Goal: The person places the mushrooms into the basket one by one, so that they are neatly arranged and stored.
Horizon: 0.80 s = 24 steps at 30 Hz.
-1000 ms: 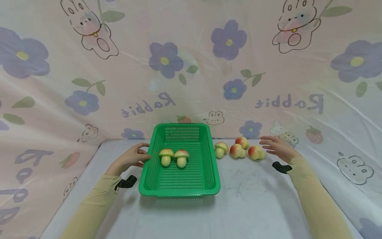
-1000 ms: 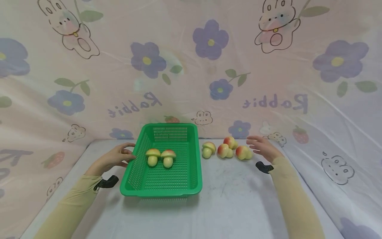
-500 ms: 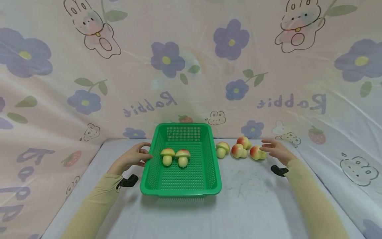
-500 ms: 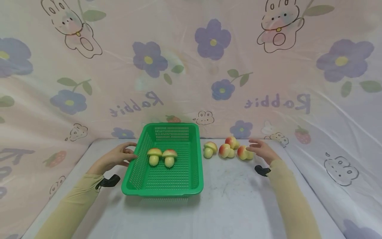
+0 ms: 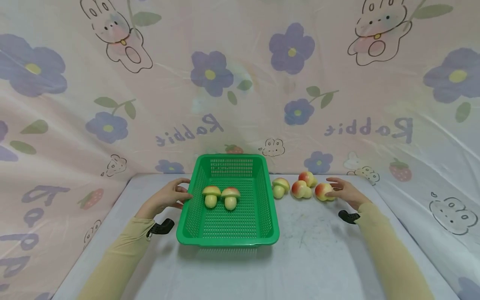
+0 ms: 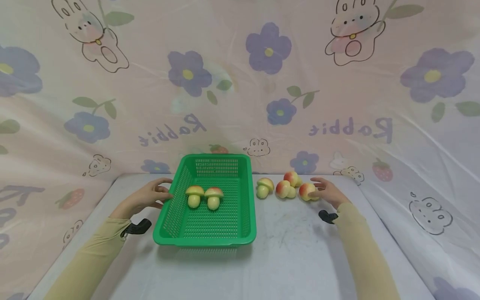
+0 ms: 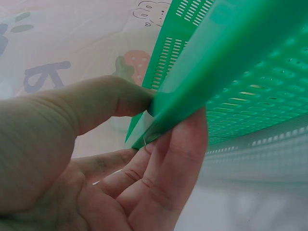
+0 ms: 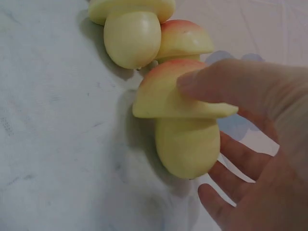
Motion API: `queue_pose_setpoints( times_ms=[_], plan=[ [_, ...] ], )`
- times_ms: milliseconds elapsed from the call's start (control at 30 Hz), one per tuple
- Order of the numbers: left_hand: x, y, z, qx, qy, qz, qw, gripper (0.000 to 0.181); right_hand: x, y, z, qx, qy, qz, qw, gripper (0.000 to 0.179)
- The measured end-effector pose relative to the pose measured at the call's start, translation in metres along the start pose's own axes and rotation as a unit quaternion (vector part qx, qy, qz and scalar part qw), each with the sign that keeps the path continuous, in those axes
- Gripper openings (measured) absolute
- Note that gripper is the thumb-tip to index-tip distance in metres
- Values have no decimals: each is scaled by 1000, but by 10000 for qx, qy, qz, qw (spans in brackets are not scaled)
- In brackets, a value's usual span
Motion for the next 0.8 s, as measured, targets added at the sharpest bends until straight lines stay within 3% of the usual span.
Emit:
queue_pose_setpoints(
  times_ms=[233,800],
  plan=[
    [0,-1,0,14,4,-42,10000,65,-1,2,-7,32,-165,85,9998,82],
    [2,1,0,18,-14,-1,10000,66,2,1,-9,332,-74,69,9994,76]
  ],
)
Point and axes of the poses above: each hand's wrist, its own x-axis away from the middle knuckle, its own z-axis out of the back of the hand, y = z × x, the point moved 10 cm from there along -x, towards the middle knuckle, and after that the axes turned 1 degree about -y, right-handed, at the moved point
